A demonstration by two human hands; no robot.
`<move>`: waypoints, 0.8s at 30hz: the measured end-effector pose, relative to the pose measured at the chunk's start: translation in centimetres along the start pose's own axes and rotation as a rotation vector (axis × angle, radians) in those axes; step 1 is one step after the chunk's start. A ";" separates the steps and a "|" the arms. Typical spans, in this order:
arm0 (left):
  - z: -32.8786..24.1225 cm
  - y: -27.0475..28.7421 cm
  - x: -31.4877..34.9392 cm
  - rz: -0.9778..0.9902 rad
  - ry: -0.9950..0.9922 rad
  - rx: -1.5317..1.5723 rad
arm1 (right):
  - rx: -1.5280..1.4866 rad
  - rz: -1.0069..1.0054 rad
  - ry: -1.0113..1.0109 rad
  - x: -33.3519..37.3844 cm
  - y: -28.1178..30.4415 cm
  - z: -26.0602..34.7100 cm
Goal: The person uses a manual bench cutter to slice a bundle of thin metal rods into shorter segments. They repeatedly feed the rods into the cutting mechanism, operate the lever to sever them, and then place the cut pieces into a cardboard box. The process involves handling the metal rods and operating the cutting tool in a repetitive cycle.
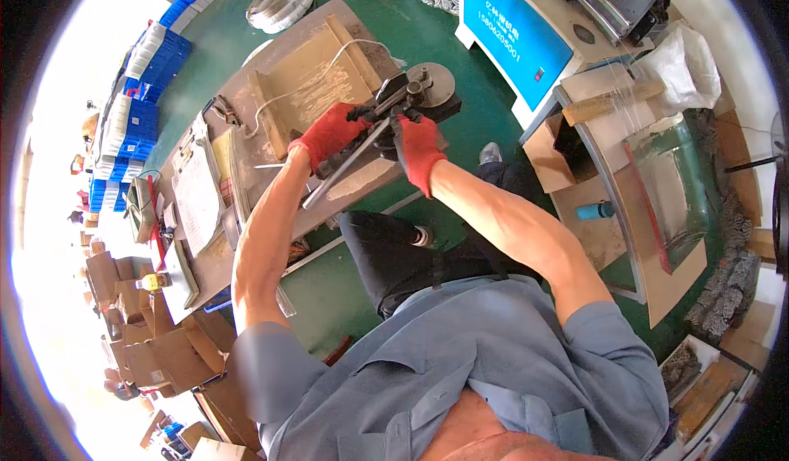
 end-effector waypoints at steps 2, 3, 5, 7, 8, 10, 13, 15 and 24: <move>-0.9 -0.2 -0.1 -0.006 -0.014 0.008 | 0.153 0.017 0.029 0.5 1.3 0.9; -1.4 -0.4 0.4 -0.009 0.042 0.039 | 0.229 0.028 0.043 0.7 2.1 1.4; -2.9 -0.9 1.0 -0.008 0.101 0.059 | 0.214 0.091 0.024 0.6 4.1 1.7; -2.7 -1.5 1.6 -0.065 0.090 0.103 | 0.368 0.100 0.087 0.7 6.2 2.6; -2.8 -1.6 1.9 -0.105 0.058 0.126 | 0.530 0.077 0.162 1.0 7.2 3.8; -3.1 -1.9 2.4 -0.178 -0.008 0.175 | 0.882 0.028 0.333 1.8 8.5 6.6; -5.7 -1.5 2.7 -0.205 0.159 0.459 | 1.347 -0.118 0.718 2.9 9.1 11.3; -6.5 -1.2 2.2 -0.198 0.144 0.545 | 1.503 -0.310 1.103 3.4 8.7 13.3; -9.8 -0.6 2.0 -0.241 0.134 0.579 | 0.383 0.280 0.129 -1.9 3.6 15.3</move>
Point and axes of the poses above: each hand's wrist, its own x-axis away from the middle knuckle, its own y-axis out of the back of the hand, z = x × y, the point moved 3 cm from there along -x, towards the middle knuckle, and after that the axes turned 10 degrees about x, right-handed, at the moved point
